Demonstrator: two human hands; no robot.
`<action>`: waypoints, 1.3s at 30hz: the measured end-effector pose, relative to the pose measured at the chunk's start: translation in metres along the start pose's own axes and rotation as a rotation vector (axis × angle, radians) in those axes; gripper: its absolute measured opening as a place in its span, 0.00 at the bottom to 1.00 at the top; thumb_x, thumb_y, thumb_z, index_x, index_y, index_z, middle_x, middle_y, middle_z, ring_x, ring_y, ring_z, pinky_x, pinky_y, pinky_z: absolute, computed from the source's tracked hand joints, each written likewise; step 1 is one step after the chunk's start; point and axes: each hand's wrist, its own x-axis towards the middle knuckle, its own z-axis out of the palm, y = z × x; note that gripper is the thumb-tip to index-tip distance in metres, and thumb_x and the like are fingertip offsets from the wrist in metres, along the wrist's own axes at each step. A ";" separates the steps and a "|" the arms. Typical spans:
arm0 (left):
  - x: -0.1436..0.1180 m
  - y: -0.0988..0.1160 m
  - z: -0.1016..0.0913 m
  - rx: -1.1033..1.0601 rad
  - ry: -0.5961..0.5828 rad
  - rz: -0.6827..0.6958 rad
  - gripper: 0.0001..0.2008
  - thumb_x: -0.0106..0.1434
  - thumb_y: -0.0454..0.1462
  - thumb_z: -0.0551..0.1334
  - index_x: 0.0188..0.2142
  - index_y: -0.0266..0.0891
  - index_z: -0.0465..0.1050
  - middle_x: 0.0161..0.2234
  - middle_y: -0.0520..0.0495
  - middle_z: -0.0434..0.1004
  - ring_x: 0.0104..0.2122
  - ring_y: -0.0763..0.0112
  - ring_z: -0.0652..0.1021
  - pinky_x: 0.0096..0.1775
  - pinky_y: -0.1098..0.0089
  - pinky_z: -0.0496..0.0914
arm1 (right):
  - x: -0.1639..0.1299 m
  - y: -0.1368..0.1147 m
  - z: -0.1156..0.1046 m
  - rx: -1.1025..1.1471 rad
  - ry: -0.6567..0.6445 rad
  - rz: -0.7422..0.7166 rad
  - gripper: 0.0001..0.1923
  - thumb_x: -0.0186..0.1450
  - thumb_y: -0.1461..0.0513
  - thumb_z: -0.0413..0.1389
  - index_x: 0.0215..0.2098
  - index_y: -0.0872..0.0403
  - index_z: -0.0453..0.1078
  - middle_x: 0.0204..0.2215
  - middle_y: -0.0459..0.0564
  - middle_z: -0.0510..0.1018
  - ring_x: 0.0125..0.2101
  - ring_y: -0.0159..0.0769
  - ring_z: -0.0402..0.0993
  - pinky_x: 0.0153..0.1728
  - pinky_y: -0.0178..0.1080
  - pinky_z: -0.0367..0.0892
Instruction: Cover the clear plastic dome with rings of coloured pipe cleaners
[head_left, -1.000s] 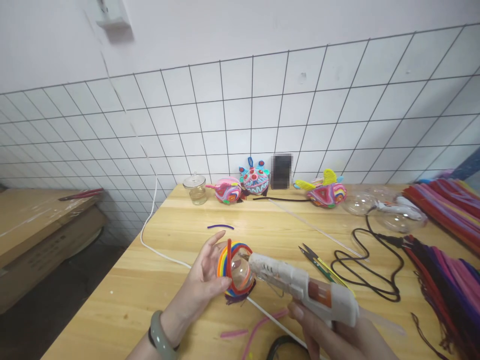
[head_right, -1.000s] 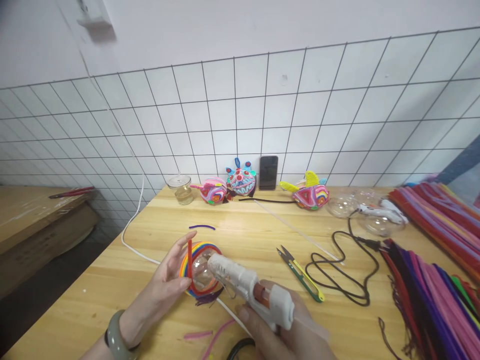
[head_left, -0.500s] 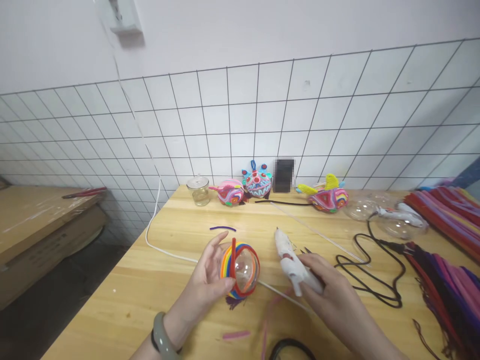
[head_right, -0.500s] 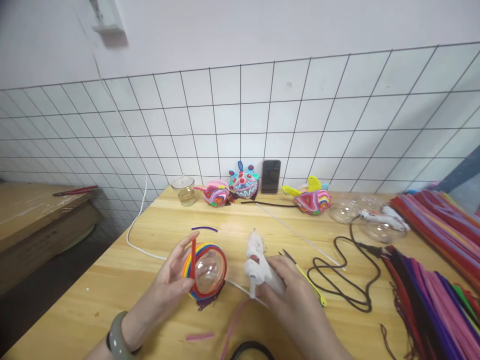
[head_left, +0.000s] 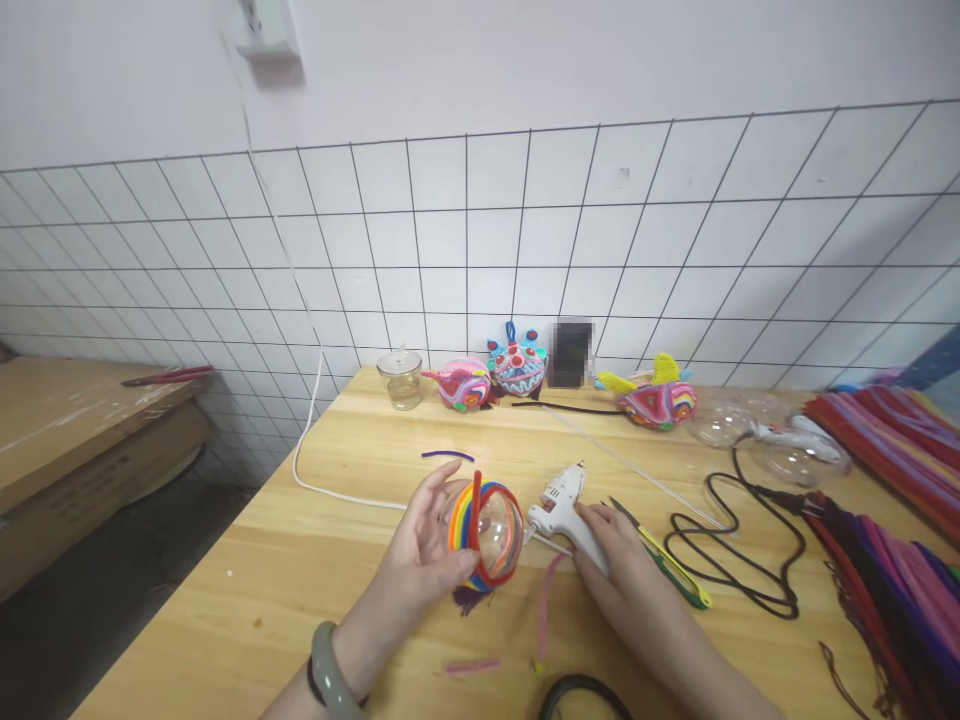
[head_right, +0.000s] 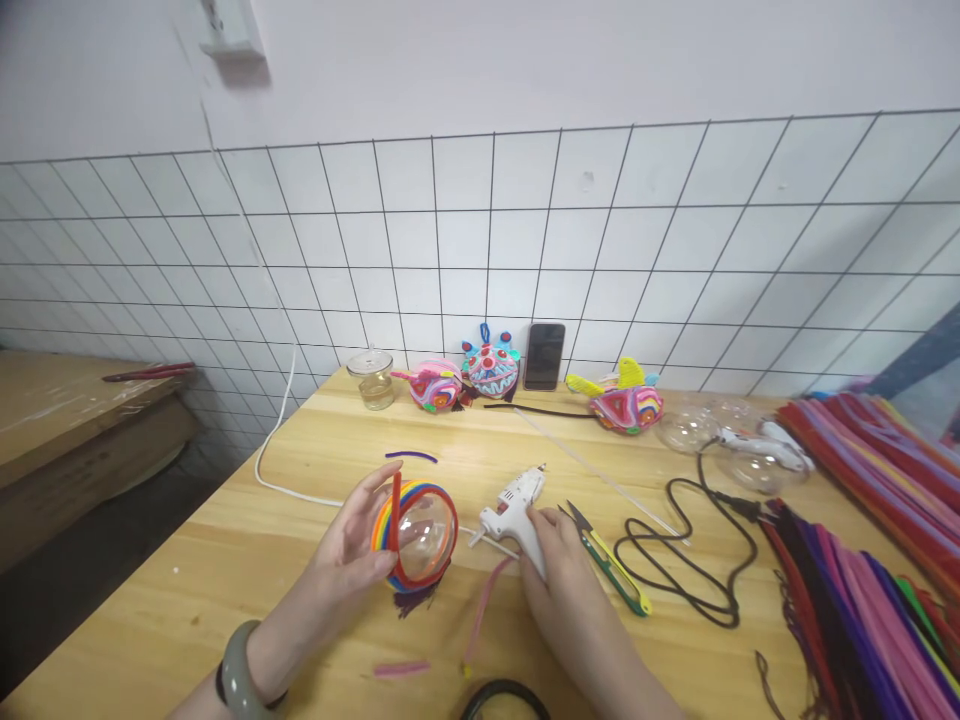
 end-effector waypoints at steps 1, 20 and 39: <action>0.000 0.000 0.000 0.000 -0.001 -0.001 0.35 0.48 0.39 0.74 0.55 0.51 0.65 0.51 0.46 0.71 0.52 0.60 0.72 0.51 0.66 0.67 | -0.001 0.000 0.002 -0.013 0.006 -0.011 0.21 0.67 0.64 0.43 0.54 0.67 0.65 0.49 0.67 0.72 0.51 0.48 0.72 0.51 0.48 0.69; -0.016 -0.007 0.013 0.870 -0.202 0.141 0.42 0.47 0.26 0.64 0.60 0.49 0.53 0.60 0.41 0.59 0.61 0.50 0.62 0.60 0.50 0.58 | -0.012 -0.059 -0.067 0.343 0.161 -0.400 0.18 0.68 0.61 0.53 0.56 0.50 0.61 0.42 0.53 0.78 0.44 0.37 0.75 0.43 0.33 0.73; -0.018 -0.009 0.015 0.510 -0.333 -0.073 0.39 0.52 0.27 0.64 0.59 0.50 0.51 0.59 0.40 0.64 0.59 0.52 0.68 0.60 0.49 0.59 | -0.002 -0.052 -0.062 0.532 0.134 -0.282 0.06 0.63 0.67 0.59 0.35 0.49 0.73 0.27 0.45 0.80 0.27 0.33 0.78 0.29 0.31 0.73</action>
